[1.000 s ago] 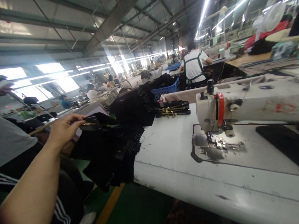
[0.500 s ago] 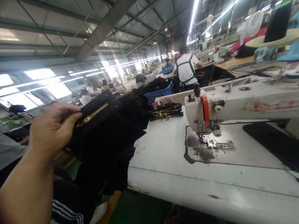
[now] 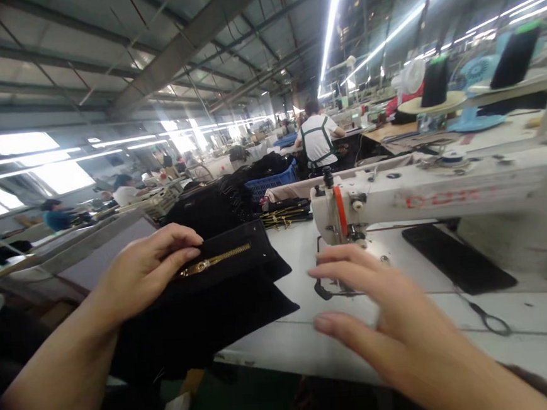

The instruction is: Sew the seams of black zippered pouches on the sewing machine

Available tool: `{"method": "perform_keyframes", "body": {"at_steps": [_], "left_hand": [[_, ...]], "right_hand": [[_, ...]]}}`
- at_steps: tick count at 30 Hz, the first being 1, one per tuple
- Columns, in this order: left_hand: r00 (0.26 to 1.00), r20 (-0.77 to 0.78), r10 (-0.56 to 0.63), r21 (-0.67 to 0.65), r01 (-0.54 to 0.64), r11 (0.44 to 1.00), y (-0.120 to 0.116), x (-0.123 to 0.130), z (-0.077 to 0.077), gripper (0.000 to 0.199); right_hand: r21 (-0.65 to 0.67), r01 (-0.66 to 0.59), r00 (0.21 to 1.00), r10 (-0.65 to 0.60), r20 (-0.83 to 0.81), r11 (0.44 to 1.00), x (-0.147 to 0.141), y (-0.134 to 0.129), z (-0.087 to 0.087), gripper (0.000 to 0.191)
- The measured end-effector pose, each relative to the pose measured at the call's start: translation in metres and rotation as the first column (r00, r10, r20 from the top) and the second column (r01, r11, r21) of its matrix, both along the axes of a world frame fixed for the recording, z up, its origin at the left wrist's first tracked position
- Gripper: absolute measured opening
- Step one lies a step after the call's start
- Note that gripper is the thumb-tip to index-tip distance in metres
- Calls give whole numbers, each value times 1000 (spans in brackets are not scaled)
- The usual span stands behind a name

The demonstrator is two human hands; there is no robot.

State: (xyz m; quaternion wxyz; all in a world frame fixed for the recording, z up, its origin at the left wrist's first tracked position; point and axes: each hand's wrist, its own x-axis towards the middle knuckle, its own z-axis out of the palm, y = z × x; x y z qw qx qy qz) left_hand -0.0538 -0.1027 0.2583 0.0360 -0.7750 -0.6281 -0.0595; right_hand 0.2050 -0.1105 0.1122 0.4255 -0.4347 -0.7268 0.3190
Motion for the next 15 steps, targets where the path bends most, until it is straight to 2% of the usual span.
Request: {"method": "perform_keyframes", "body": {"at_steps": [3, 5, 7, 9, 13, 15], "left_hand": [[995, 93, -48, -149, 61, 987, 2, 17, -14, 21], [987, 139, -76, -224, 106, 969, 2, 26, -23, 22], [980, 175, -92, -275, 138, 951, 0, 32, -31, 25], [979, 181, -92, -318, 147, 937, -2, 37, -40, 29], [994, 103, -36, -437, 78, 896, -7, 44, -59, 64], [992, 117, -38, -474, 89, 876, -7, 46, -66, 58]], "right_hand": [[-204, -169, 986, 167, -29, 964, -22, 6, 6, 48], [-241, -244, 966, 213, -146, 940, -36, 11, 6, 47], [-277, -212, 955, 139, -263, 937, -44, 15, 5, 42], [-311, -184, 947, 83, -312, 932, -46, 17, 5, 43], [-398, -180, 947, 50, -316, 900, -46, 18, 10, 46], [-393, -199, 947, 74, -312, 897, -46, 17, 9, 38]]}}
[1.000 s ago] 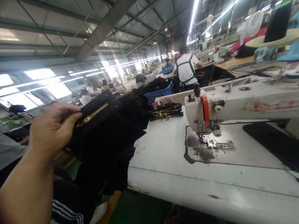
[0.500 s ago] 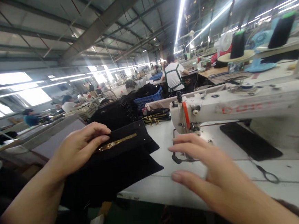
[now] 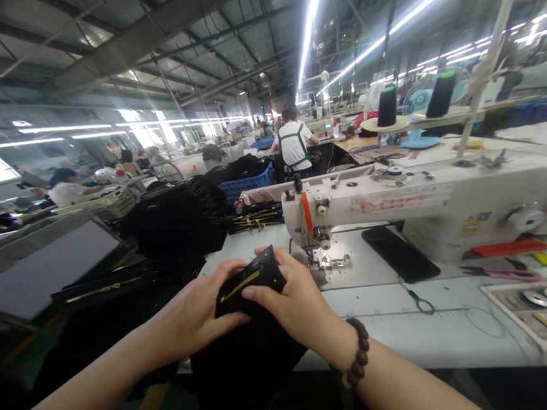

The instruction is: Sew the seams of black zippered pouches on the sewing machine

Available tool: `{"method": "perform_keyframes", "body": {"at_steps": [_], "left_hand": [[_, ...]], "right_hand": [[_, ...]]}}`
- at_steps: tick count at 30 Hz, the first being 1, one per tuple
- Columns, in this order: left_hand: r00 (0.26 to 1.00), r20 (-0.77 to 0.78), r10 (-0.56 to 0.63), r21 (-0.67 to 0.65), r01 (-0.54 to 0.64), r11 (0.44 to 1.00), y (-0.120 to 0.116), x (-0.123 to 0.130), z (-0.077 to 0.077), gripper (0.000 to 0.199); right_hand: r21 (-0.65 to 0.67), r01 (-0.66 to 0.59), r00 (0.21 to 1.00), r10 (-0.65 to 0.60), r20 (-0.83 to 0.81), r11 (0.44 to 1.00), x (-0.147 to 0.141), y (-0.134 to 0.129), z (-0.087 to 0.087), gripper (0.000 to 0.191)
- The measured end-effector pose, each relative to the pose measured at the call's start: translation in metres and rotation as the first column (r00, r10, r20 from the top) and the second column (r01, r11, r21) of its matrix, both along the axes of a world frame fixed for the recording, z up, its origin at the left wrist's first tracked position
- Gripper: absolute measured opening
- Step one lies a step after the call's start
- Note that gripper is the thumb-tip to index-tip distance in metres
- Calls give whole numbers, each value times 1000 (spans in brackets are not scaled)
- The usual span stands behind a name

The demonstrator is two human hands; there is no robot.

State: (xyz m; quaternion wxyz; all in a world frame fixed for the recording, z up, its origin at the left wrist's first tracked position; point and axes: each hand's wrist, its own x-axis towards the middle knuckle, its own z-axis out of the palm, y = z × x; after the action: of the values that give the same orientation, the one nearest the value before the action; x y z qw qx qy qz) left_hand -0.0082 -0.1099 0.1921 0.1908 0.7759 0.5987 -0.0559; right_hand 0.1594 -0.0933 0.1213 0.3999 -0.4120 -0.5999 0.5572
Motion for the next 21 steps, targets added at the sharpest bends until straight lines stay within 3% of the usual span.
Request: {"method": "perform_keyframes", "body": {"at_steps": [4, 6, 7, 9, 10, 11, 12, 13, 16, 17, 18, 19, 21], "left_hand": [[996, 82, -45, -5, 45, 999, 1, -4, -7, 29], [994, 82, -73, -2, 73, 997, 2, -6, -7, 23], [993, 76, -86, -11, 87, 996, 2, -6, -7, 20], [993, 66, -103, -34, 105, 994, 2, -6, -7, 17], [992, 66, -111, -37, 113, 993, 3, -6, -7, 17], [990, 72, -118, -26, 120, 992, 4, -7, -8, 17], [990, 81, -119, -3, 119, 993, 5, -8, -8, 19], [989, 96, -111, 29, 109, 994, 7, -9, -9, 22], [980, 167, -112, 119, 93, 989, 7, -13, -9, 26], [972, 184, -149, 147, 123, 981, 6, -14, -8, 27], [962, 181, -206, 177, 174, 969, 4, -15, -7, 29], [953, 155, -261, 181, 232, 956, 3, -16, -6, 31], [913, 48, -406, 184, 391, 902, 3, -18, -3, 31]], "right_hand": [[104, -95, 990, 83, 111, 990, -1, -4, -16, 17], [351, -50, 974, -32, 226, 935, -3, -6, -28, 17], [531, -11, 948, -160, 275, 848, -4, -7, -33, 18], [828, 30, 875, -415, 249, 559, -7, -8, -38, 10], [896, 29, 845, -490, 214, 442, -7, -9, -38, 11], [924, 26, 827, -528, 194, 381, -5, -11, -38, 16], [920, 13, 819, -532, 215, 392, -3, -14, -38, 20], [889, -18, 820, -502, 275, 458, 0, -17, -39, 24], [599, -179, 802, -238, 548, 780, 10, -22, -57, 29], [484, -183, 804, -153, 575, 856, 8, -18, -69, 27], [444, -120, 823, -161, 545, 888, 1, -11, -82, 31], [484, 18, 872, -250, 421, 875, -15, 1, -94, 38], [555, 6, 937, -198, 288, 832, -66, 28, -110, 37]]}}
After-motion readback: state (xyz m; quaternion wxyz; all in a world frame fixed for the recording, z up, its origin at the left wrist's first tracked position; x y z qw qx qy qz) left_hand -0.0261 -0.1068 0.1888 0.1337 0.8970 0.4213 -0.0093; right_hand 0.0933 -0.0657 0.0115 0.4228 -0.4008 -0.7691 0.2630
